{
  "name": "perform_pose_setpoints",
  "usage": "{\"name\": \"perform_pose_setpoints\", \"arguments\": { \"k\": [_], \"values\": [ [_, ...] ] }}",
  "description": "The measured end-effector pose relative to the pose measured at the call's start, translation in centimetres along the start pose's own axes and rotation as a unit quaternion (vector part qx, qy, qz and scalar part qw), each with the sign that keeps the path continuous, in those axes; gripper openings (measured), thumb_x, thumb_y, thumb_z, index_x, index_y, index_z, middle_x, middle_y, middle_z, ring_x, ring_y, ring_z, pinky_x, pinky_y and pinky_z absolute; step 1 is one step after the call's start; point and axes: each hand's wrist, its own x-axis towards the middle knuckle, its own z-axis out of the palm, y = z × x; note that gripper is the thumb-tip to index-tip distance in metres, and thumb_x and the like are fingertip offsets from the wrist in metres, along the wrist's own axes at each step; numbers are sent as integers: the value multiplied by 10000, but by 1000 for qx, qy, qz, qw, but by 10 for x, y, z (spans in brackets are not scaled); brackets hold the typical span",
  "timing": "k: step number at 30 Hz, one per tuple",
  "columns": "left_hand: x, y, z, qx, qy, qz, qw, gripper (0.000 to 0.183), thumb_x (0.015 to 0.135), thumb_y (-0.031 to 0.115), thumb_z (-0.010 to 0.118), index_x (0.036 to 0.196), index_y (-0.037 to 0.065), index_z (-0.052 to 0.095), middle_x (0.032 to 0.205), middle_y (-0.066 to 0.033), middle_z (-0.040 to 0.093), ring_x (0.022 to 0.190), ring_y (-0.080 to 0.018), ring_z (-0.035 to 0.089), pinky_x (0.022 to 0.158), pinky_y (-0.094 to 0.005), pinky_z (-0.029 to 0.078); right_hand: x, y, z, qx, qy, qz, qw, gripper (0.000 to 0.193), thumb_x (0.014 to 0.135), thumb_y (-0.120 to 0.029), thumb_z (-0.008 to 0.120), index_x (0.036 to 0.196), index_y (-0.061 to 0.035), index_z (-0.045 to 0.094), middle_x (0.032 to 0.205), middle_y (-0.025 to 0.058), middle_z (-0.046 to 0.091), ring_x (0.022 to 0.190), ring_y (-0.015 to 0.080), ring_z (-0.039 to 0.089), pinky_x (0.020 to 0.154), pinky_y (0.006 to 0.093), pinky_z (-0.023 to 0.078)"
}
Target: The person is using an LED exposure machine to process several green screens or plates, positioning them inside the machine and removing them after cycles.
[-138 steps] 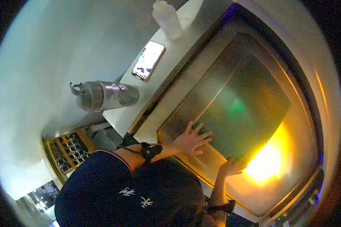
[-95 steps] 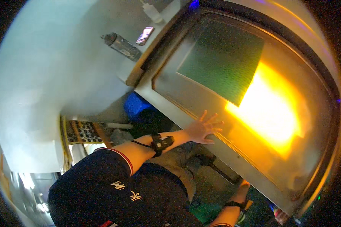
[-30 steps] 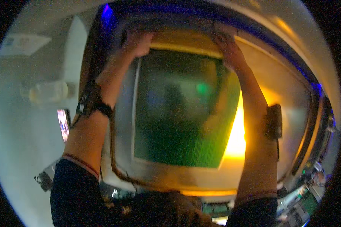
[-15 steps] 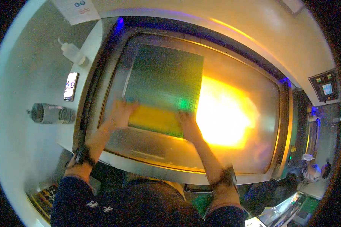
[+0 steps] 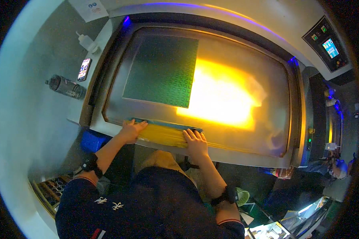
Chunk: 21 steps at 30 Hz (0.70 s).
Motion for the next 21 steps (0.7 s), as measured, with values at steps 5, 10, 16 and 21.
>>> {"name": "perform_pose_setpoints", "arguments": {
  "k": [5, 10, 16, 21],
  "values": [
    [76, -3, -57, -5, 88, 6, 996, 774, 844, 76, 610, 1529, 252, 295, 1572, 3, 337, 1397, -437, 344, 1073, -718, 262, 64, 57, -22, 3, 85, 8, 996, 602, 818, -106, 632, 1400, -165, 492, 1420, 66, 520, 1312, 303, 470, 1114, 444, 367],
    [228, -69, -179, -46, 76, 7, 996, 675, 838, -9, 534, 1465, 216, 423, 1485, -64, 464, 1298, -401, 458, 1033, -634, 384, 242, 153, -59, 28, 43, -7, 999, 622, 760, 11, 550, 1368, -117, 515, 1439, 87, 493, 1291, 331, 458, 1114, 422, 348],
    [410, -104, -276, 32, 267, -21, 963, 680, 837, -27, 533, 1452, 243, 430, 1451, -74, 497, 1239, -432, 505, 1061, -575, 402, 414, 279, -85, -88, 116, 22, 989, 686, 792, 56, 480, 1435, -183, 457, 1507, 79, 425, 1358, 353, 404, 1135, 437, 350],
    [513, -152, -333, -53, 244, 35, 968, 746, 830, -86, 502, 1478, 270, 394, 1461, -177, 465, 1365, -394, 403, 1085, -692, 273, 518, 339, -117, -65, 109, 27, 992, 677, 805, -43, 593, 1443, -210, 439, 1501, 72, 436, 1367, 311, 419, 1154, 467, 322]
  ]
}}
